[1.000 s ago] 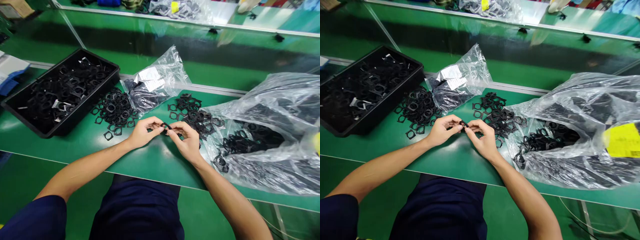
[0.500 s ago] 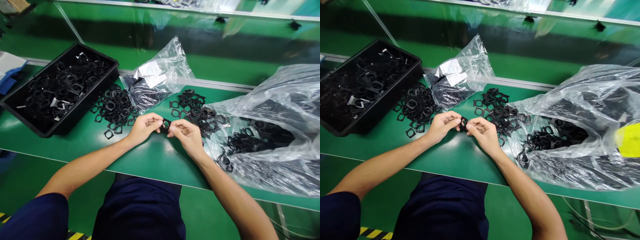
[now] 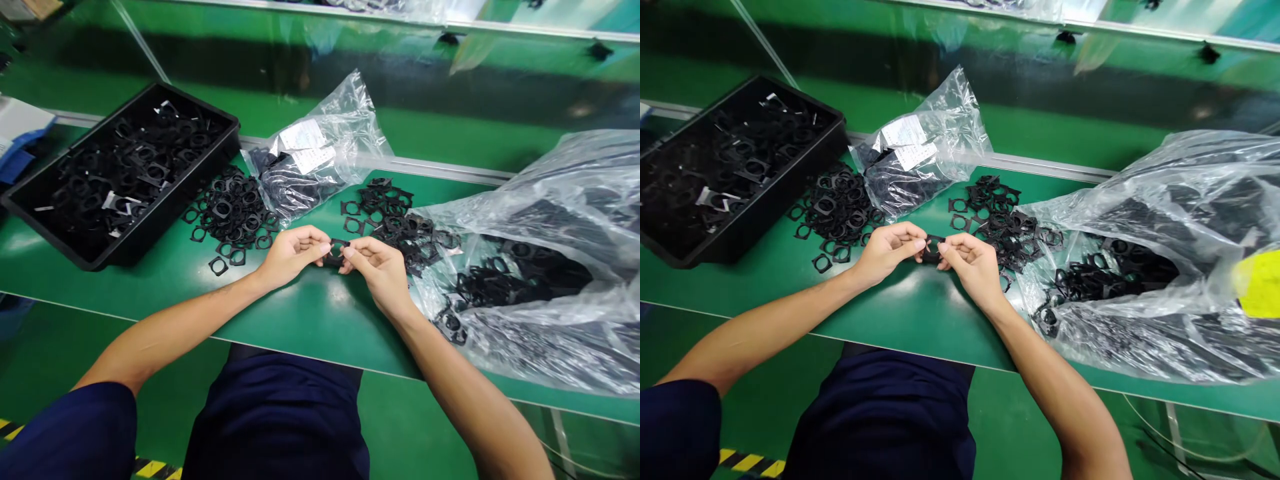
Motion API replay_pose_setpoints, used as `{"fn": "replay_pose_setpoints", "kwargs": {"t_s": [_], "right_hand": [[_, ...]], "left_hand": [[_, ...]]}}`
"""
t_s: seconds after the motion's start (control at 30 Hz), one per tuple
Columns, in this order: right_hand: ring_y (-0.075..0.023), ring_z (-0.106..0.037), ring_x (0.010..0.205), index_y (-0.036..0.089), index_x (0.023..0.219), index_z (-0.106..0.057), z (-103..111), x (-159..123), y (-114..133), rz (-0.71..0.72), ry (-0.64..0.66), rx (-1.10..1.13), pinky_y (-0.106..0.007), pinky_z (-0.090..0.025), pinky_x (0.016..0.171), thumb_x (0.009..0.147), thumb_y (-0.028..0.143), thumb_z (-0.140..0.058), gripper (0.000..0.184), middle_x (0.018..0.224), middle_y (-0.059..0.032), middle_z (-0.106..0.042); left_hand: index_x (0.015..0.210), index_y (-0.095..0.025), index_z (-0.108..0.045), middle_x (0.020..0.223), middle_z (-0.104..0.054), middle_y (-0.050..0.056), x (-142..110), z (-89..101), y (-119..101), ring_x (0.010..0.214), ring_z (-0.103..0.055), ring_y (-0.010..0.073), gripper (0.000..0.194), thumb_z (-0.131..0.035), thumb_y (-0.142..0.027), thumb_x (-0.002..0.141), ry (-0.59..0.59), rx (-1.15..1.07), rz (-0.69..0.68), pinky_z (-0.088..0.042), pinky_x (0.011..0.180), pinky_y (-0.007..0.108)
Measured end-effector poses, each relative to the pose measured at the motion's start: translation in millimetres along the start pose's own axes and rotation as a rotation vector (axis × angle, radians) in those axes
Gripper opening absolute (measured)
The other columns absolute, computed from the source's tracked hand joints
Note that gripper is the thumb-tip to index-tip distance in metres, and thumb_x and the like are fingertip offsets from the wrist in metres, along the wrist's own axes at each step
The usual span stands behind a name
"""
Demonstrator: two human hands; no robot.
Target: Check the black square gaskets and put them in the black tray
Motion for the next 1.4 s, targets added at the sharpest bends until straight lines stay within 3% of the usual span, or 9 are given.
{"fn": "replay_pose_setpoints", "kwargs": {"t_s": [0.37,0.53,0.73,0.9,1.13,1.27,1.4], "right_hand": [[-0.0121,-0.062,0.051,0.019,0.076,-0.066,-0.8,-1.6,3.8,-0.003,0.032,0.037,-0.027,-0.056,0.059,0.071,0.051,-0.085,0.038,0.059,0.0023,-0.066],[-0.0126,-0.065,0.054,0.020,0.081,-0.066,-1.6,-3.1,2.0,-0.002,0.032,0.053,-0.028,-0.059,0.061,0.070,0.054,-0.086,0.040,0.066,0.0018,-0.067],[-0.0177,-0.071,0.086,0.023,0.087,-0.075,-3.1,-6.4,5.6,0.117,0.095,-0.052,-0.034,-0.064,0.082,0.072,0.049,-0.086,0.033,0.103,-0.0059,-0.070],[-0.0199,-0.068,0.099,0.024,0.091,-0.075,-2.8,-7.1,7.3,0.175,0.128,-0.125,-0.034,-0.064,0.085,0.076,0.048,-0.083,0.029,0.110,-0.0077,-0.066],[-0.0151,-0.069,0.090,0.024,0.102,-0.069,-1.6,-5.1,2.1,0.145,0.127,-0.061,-0.030,-0.063,0.082,0.071,0.041,-0.088,0.040,0.112,-0.0045,-0.063],[-0.0139,-0.069,0.081,0.023,0.109,-0.063,-4.3,-3.8,-2.7,0.059,0.167,-0.039,-0.028,-0.061,0.076,0.069,0.043,-0.088,0.052,0.098,-0.0027,-0.068],[-0.0128,-0.066,0.076,0.022,0.104,-0.061,-4.5,-2.1,-4.9,0.062,0.133,-0.064,-0.026,-0.058,0.071,0.070,0.043,-0.088,0.048,0.087,-0.0008,-0.067]], "left_hand": [[0.082,-0.012,-0.069,0.069,-0.069,0.002,0.0,1.1,-3.0,0.050,-0.059,0.0085,0.042,-0.080,-0.053,0.077,0.055,0.016,0.046,-0.050,0.052,0.022],[0.085,-0.013,-0.067,0.073,-0.069,0.001,0.1,0.1,-1.8,0.057,-0.062,0.0090,0.042,-0.078,-0.053,0.078,0.047,0.002,0.018,-0.054,0.058,0.022],[0.088,-0.016,-0.068,0.087,-0.073,0.004,0.8,2.4,1.0,0.079,-0.070,0.0140,0.033,-0.079,-0.046,0.079,0.008,0.042,-0.075,-0.058,0.077,0.026],[0.086,-0.016,-0.066,0.092,-0.073,0.005,0.6,2.1,0.4,0.087,-0.071,0.0148,0.033,-0.082,-0.044,0.078,0.031,0.009,-0.127,-0.058,0.084,0.028],[0.080,-0.015,-0.064,0.093,-0.071,0.006,0.8,3.0,-0.1,0.088,-0.069,0.0144,0.032,-0.083,-0.041,0.077,0.037,0.035,-0.167,-0.057,0.084,0.028],[0.078,-0.016,-0.067,0.091,-0.069,0.006,2.0,5.0,-2.5,0.088,-0.068,0.0148,0.030,-0.083,-0.041,0.077,0.014,0.102,-0.239,-0.057,0.080,0.027],[0.083,-0.016,-0.069,0.090,-0.070,0.006,2.7,6.0,-2.4,0.084,-0.068,0.0151,0.025,-0.078,-0.039,0.081,0.031,0.166,-0.203,-0.057,0.078,0.028]]}}
Point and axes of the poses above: each hand's wrist, its own x-axis towards the middle knuckle, its own z-axis out of the back of the hand, y = z × x, the point moved 3 cm from there along x, towards the middle knuckle
